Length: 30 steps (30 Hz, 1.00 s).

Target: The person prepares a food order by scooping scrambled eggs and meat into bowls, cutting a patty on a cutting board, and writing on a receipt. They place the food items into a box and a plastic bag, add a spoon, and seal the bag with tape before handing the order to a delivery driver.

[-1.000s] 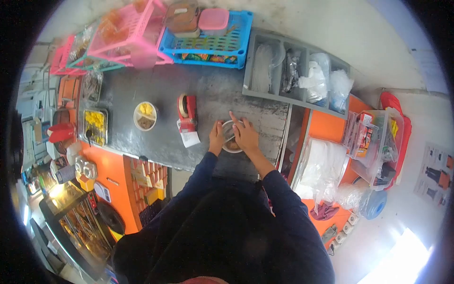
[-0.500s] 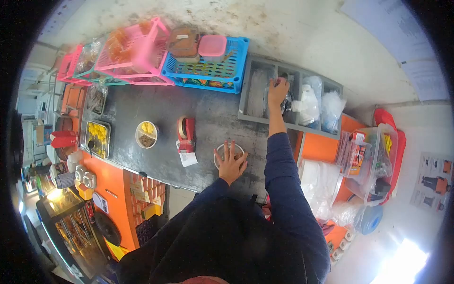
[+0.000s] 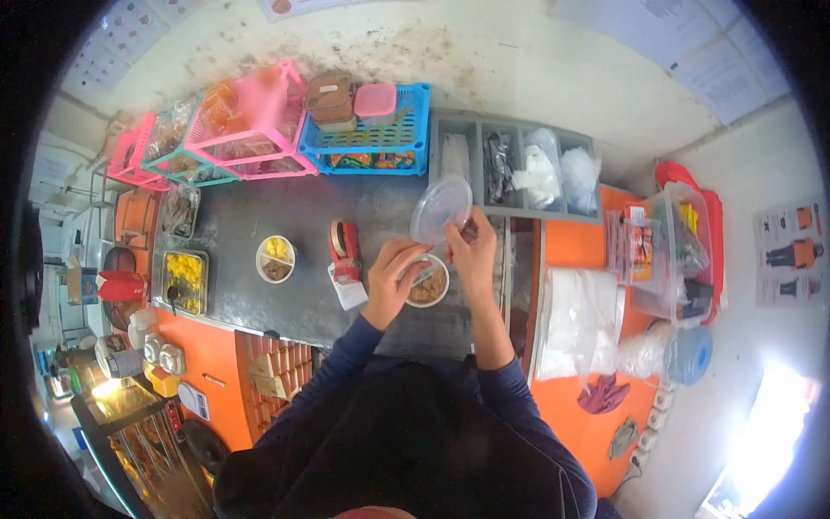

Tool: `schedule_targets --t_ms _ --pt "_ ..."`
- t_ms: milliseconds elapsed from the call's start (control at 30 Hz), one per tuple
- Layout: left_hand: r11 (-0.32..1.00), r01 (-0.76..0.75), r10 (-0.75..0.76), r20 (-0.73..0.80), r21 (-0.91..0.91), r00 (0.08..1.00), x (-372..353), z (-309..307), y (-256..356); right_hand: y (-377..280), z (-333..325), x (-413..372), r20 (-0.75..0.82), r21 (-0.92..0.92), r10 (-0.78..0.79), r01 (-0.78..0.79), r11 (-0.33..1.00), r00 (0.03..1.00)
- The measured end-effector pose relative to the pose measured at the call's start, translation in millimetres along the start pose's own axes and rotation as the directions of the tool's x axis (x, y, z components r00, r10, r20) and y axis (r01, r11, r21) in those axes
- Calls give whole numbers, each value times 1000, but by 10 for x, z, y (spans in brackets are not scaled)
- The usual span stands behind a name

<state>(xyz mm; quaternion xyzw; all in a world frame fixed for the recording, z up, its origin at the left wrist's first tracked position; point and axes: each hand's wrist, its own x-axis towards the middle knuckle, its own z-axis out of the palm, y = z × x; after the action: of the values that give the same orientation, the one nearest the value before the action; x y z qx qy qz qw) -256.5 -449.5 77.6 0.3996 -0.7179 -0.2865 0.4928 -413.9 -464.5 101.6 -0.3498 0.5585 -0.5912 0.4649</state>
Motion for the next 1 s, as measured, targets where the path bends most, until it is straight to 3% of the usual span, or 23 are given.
schedule_targets --t_ms 233,567,667,767,833,867,933,1000 --pt "992 16 -1 126 -121 992 -209 -243 228 -298 92 -657 -98 13 -18 19 1000 995" --pt "987 -116 128 108 -112 986 -453 -174 515 -373 66 -1089 -313 -122 -115 81 989 943" --pt "986 -106 123 128 -131 984 -445 -202 543 -368 26 -1104 -270 -114 -109 81 990 957" --pt "978 -37 84 225 -204 971 -407 -272 496 -284 -97 -1072 -161 -60 -32 23 998 986" --pt "912 187 -29 396 -366 918 -372 -298 459 -268 -117 -1056 -86 -24 27 -29 999 996" --pt "912 186 -28 397 -365 917 -391 -274 426 -265 -121 -1046 -6 7 85 -85 996 996" --pt "572 562 -263 515 -598 816 -447 -210 334 -264 -87 -1073 86 -26 60 -58 998 995" --pt "556 567 -318 475 -608 821 -464 -188 263 -244 -93 -1089 177 -53 38 -29 998 983"
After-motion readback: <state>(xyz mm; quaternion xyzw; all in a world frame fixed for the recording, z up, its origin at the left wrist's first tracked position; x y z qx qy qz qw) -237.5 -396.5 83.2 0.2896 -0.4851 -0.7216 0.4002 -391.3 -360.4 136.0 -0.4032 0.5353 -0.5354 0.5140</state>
